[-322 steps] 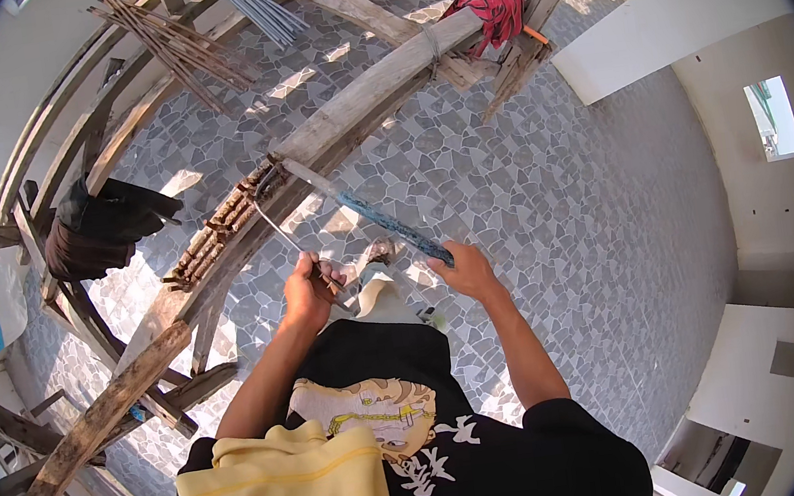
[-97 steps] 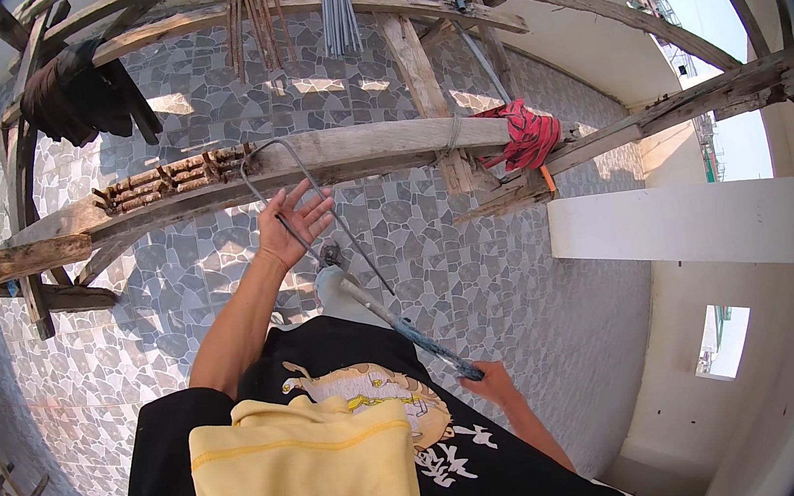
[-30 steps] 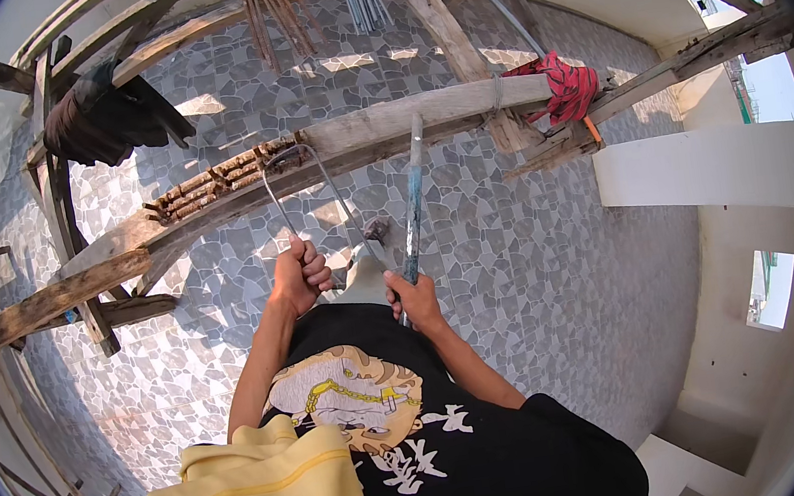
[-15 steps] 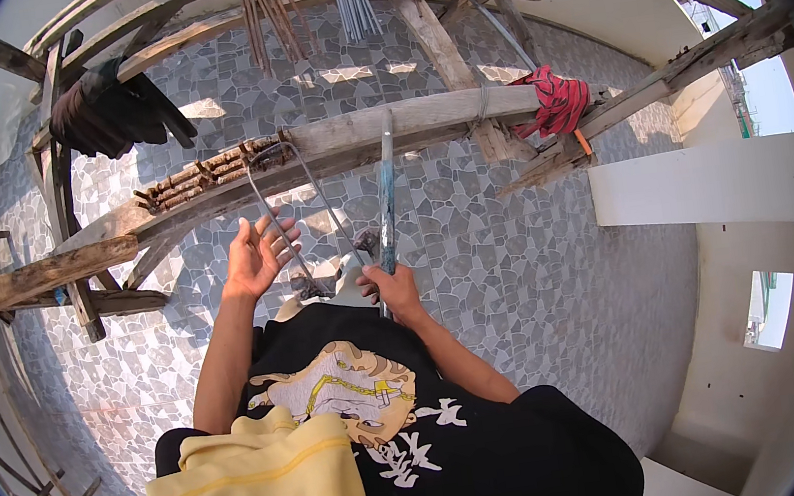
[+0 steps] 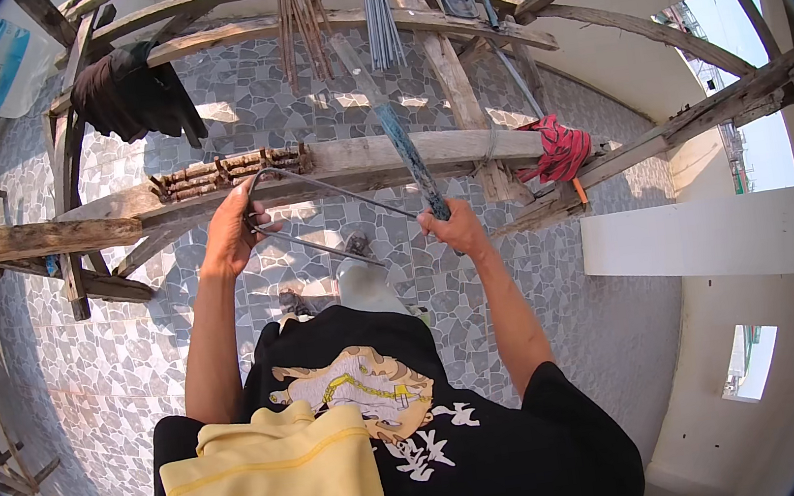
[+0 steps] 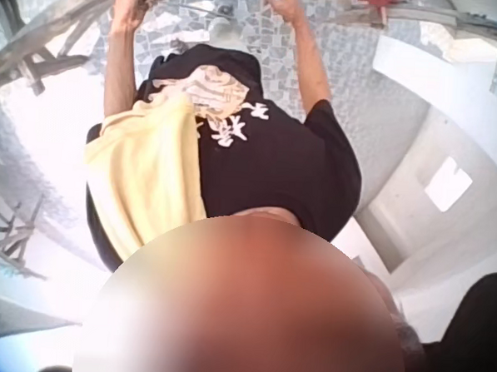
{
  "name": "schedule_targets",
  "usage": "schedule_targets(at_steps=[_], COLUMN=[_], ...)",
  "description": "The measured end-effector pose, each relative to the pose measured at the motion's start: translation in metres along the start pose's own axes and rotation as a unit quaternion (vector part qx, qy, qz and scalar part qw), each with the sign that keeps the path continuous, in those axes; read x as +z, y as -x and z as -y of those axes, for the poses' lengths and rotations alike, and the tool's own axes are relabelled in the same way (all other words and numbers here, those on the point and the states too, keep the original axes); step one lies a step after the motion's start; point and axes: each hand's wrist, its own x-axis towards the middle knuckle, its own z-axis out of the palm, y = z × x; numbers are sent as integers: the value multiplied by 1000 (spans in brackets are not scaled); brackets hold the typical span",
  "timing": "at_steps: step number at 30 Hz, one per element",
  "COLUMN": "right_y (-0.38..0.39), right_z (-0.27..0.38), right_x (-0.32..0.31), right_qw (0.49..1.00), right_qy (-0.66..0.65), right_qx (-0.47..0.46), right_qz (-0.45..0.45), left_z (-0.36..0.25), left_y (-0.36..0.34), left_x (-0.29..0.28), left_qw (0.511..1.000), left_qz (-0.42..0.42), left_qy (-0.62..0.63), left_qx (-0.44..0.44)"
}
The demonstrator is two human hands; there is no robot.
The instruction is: Manually bend a reinforcement bar using a pipe and a jig on a wooden scaffolding.
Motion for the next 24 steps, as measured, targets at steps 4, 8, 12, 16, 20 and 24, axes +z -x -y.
schedule_targets(at_steps=[4, 8, 12, 16, 20, 24], right_y=[-85, -138, -150, -134, -95, -67], right_z=[17, 57, 34, -3, -21, -57], right_x=[-29, -40, -51, -63, -66, -65], right_qw=[993, 897, 934, 980, 987, 990], right_qy=[30, 213, 195, 115, 141, 76], right_qx=[-63, -383, -296, -160, -76, -121], right_qz=[91, -55, -40, -10, -11, -16], left_z=[26, 55, 62, 55, 58, 49], left_y=[-1, -11, -10, -10, -19, -25], left_x=[-15, -32, -28, -18, -36, -52], left_qw=[995, 977, 964, 959, 951, 955], left_qz=[-7, -138, -170, -191, -253, -261], left_qy=[82, 126, 150, 143, 128, 104], left_qx=[57, 104, 136, 154, 125, 96])
